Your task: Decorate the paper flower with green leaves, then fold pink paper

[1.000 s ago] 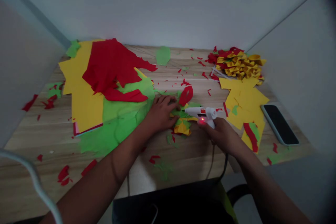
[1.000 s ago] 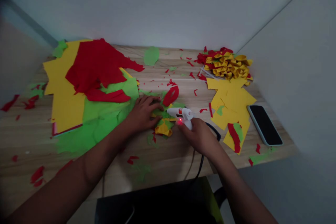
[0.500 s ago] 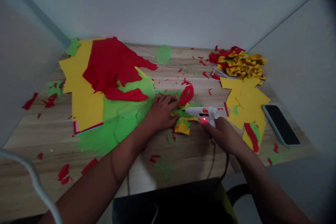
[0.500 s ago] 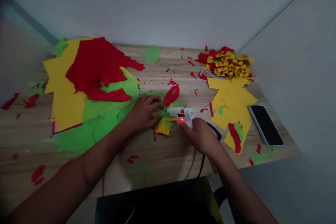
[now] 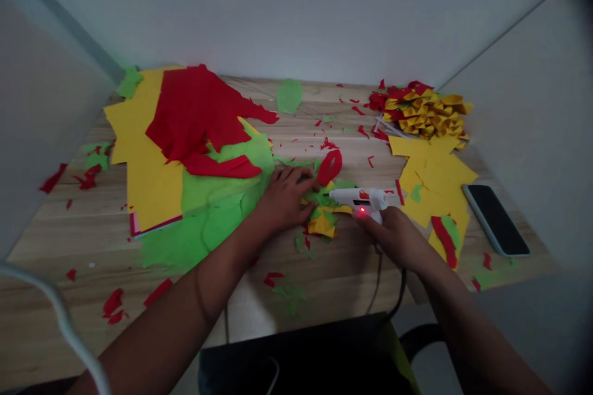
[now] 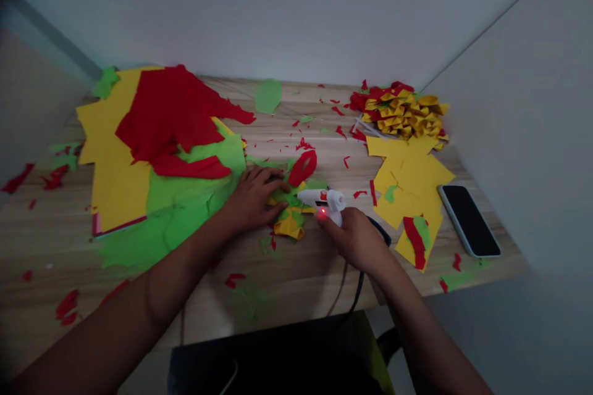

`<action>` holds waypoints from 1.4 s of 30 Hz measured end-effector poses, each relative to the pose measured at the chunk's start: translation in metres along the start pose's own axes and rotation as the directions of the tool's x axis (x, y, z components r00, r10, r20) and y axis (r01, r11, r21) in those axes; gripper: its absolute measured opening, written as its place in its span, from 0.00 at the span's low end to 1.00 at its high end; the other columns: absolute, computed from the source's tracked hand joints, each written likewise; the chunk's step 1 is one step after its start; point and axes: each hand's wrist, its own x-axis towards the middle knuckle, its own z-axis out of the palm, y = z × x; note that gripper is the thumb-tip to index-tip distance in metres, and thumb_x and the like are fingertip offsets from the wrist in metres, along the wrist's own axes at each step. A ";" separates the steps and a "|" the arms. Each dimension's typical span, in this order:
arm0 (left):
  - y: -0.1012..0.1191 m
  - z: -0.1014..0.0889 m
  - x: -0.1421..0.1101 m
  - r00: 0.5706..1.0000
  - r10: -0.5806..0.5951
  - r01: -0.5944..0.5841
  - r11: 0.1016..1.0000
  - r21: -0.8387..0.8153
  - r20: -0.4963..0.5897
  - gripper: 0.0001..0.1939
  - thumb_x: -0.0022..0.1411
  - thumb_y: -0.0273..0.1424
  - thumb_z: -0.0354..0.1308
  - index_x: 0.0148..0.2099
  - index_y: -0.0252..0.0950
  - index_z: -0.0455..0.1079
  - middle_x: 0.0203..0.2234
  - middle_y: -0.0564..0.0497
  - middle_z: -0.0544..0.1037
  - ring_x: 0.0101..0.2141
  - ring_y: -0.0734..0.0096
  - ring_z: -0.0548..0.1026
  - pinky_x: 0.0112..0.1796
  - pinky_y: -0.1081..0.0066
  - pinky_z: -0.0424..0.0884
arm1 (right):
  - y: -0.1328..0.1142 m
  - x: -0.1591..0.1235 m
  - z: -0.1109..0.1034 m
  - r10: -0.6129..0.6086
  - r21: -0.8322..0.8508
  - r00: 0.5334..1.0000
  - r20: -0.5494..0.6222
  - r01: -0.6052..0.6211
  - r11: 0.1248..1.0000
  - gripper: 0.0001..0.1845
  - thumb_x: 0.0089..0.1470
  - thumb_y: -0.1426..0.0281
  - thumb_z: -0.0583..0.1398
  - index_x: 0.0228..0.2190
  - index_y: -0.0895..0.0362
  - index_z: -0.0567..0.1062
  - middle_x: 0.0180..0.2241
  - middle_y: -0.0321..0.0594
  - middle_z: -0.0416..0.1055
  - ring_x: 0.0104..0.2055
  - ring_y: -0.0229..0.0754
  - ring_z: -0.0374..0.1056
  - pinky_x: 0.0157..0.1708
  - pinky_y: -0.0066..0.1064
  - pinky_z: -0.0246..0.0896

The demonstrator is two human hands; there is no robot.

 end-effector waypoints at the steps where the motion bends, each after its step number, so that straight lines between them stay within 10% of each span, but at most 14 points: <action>1: 0.000 -0.001 0.000 1.000 -0.005 0.005 1.000 -0.004 0.004 0.16 0.59 0.37 0.61 0.50 0.43 0.73 0.56 0.47 0.70 0.57 0.52 0.65 0.59 0.50 0.58 | 0.000 0.000 0.000 0.004 -0.004 1.000 0.000 -0.004 1.000 0.31 0.55 0.43 0.52 0.15 0.53 0.62 0.13 0.38 0.63 0.18 0.39 0.61 0.20 0.31 0.51; 18: 0.002 -0.002 0.000 1.000 -0.004 0.004 1.000 -0.004 0.004 0.16 0.59 0.36 0.61 0.50 0.42 0.73 0.56 0.46 0.71 0.57 0.53 0.66 0.59 0.51 0.59 | 0.011 -0.009 -0.003 -0.031 0.201 1.000 0.004 0.030 0.979 0.27 0.55 0.46 0.55 0.18 0.53 0.64 0.13 0.35 0.63 0.18 0.38 0.60 0.19 0.30 0.51; 26: 0.015 -0.025 0.008 0.960 -0.121 0.118 0.993 -0.025 -0.252 0.08 0.64 0.37 0.58 0.39 0.38 0.73 0.42 0.47 0.77 0.46 0.59 0.71 0.49 0.58 0.64 | 0.002 -0.029 0.012 0.027 0.663 0.975 -0.219 0.129 0.738 0.21 0.56 0.51 0.56 0.38 0.56 0.74 0.15 0.30 0.60 0.18 0.38 0.59 0.20 0.31 0.55; 32: 0.040 -0.099 -0.010 0.957 -0.291 0.273 0.882 -0.384 0.012 0.15 0.62 0.41 0.58 0.30 0.36 0.72 0.24 0.53 0.74 0.27 0.71 0.70 0.30 0.70 0.64 | -0.059 -0.023 0.040 -0.144 0.804 0.893 -0.427 0.448 0.392 0.24 0.55 0.62 0.57 0.53 0.52 0.68 0.41 0.42 0.75 0.37 0.43 0.72 0.35 0.35 0.70; 35: 0.051 -0.135 -0.037 0.943 -0.320 0.227 0.816 -0.532 -0.089 0.15 0.63 0.43 0.58 0.37 0.36 0.76 0.32 0.50 0.79 0.32 0.69 0.74 0.33 0.71 0.67 | -0.105 -0.018 0.059 -0.323 0.782 0.841 -0.434 0.530 0.329 0.22 0.55 0.64 0.60 0.52 0.52 0.69 0.47 0.43 0.75 0.45 0.46 0.72 0.45 0.41 0.71; 42: 0.052 -0.158 -0.105 0.669 -0.562 0.415 0.825 -0.383 -0.487 0.15 0.53 0.40 0.66 0.41 0.37 0.76 0.30 0.52 0.80 0.29 0.68 0.74 0.30 0.71 0.68 | -0.208 -0.025 0.125 -0.654 0.715 0.655 -0.379 0.656 0.242 0.39 0.58 0.72 0.59 0.66 0.48 0.52 0.60 0.44 0.66 0.58 0.49 0.68 0.55 0.42 0.67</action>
